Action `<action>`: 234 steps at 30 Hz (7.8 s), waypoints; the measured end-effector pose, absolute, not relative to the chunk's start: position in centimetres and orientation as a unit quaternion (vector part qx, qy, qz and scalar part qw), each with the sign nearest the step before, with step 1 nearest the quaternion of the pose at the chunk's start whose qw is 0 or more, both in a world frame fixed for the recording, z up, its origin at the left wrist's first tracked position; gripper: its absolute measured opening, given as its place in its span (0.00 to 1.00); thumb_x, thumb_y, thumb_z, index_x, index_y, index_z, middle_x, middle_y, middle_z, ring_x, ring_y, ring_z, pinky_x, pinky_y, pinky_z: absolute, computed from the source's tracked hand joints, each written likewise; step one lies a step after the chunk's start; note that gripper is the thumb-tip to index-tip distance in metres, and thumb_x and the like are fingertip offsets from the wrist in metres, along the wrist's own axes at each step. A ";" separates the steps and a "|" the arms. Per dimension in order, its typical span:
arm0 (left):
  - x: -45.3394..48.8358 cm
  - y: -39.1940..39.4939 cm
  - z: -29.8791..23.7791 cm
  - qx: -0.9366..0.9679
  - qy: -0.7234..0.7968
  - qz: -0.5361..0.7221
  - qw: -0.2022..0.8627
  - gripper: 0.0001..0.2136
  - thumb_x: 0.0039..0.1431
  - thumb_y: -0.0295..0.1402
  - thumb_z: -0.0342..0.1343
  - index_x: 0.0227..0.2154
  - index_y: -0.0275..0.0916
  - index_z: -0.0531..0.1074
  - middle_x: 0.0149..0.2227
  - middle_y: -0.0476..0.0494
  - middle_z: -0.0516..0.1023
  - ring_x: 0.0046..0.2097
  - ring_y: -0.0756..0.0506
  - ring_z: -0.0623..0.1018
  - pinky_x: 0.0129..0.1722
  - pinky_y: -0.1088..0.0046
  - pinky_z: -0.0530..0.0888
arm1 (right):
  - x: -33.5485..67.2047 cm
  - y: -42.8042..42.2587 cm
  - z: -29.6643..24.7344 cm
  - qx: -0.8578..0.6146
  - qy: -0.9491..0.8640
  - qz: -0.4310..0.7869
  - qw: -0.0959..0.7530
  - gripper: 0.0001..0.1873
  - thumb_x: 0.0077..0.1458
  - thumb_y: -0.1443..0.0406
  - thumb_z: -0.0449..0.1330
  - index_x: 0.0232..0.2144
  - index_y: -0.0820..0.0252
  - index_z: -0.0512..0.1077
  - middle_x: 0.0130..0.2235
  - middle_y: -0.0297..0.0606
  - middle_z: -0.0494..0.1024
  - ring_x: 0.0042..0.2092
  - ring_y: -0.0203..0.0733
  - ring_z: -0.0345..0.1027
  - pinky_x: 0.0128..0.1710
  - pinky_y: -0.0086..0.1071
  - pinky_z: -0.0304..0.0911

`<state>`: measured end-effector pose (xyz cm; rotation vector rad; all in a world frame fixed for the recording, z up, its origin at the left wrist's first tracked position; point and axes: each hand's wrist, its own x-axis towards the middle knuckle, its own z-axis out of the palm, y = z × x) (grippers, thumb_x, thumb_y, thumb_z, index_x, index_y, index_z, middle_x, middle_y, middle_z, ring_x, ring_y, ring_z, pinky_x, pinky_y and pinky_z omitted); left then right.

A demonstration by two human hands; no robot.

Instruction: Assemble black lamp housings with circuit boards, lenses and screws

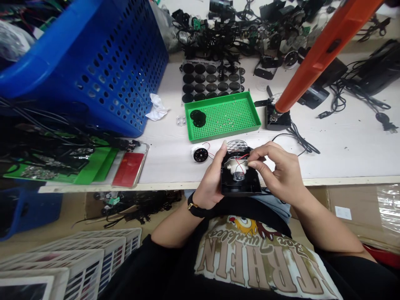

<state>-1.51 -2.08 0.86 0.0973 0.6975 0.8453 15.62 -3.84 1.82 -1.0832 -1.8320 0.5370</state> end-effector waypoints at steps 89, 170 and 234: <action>-2.1 -2.1 2.3 0.200 0.378 0.397 0.812 0.26 0.45 0.33 0.74 0.50 0.36 0.79 0.39 0.44 0.86 0.38 0.42 0.84 0.45 0.65 0.81 | 15.6 -3.7 2.2 -0.400 -0.768 0.194 0.462 0.08 0.69 0.71 0.58 0.37 0.55 0.71 0.35 0.35 0.79 0.38 0.42 0.68 0.41 0.39 0.64; -3.4 -0.5 -1.0 0.144 0.373 0.573 0.716 0.18 0.56 0.39 0.72 0.47 0.41 0.77 0.47 0.44 0.85 0.54 0.38 0.83 0.52 0.61 0.79 | 14.1 -2.5 2.3 -0.338 -0.880 0.187 0.277 0.12 0.69 0.72 0.55 0.44 0.57 0.79 0.43 0.43 0.81 0.42 0.45 0.75 0.39 0.37 0.70; -3.3 -0.3 -1.3 0.113 0.380 0.565 0.723 0.12 0.57 0.36 0.70 0.42 0.39 0.79 0.41 0.46 0.85 0.46 0.43 0.84 0.50 0.67 0.76 | 13.6 -2.5 0.7 -0.337 -0.833 0.216 0.381 0.06 0.66 0.73 0.62 0.39 0.58 0.75 0.37 0.36 0.84 0.37 0.42 0.69 0.40 0.37 0.67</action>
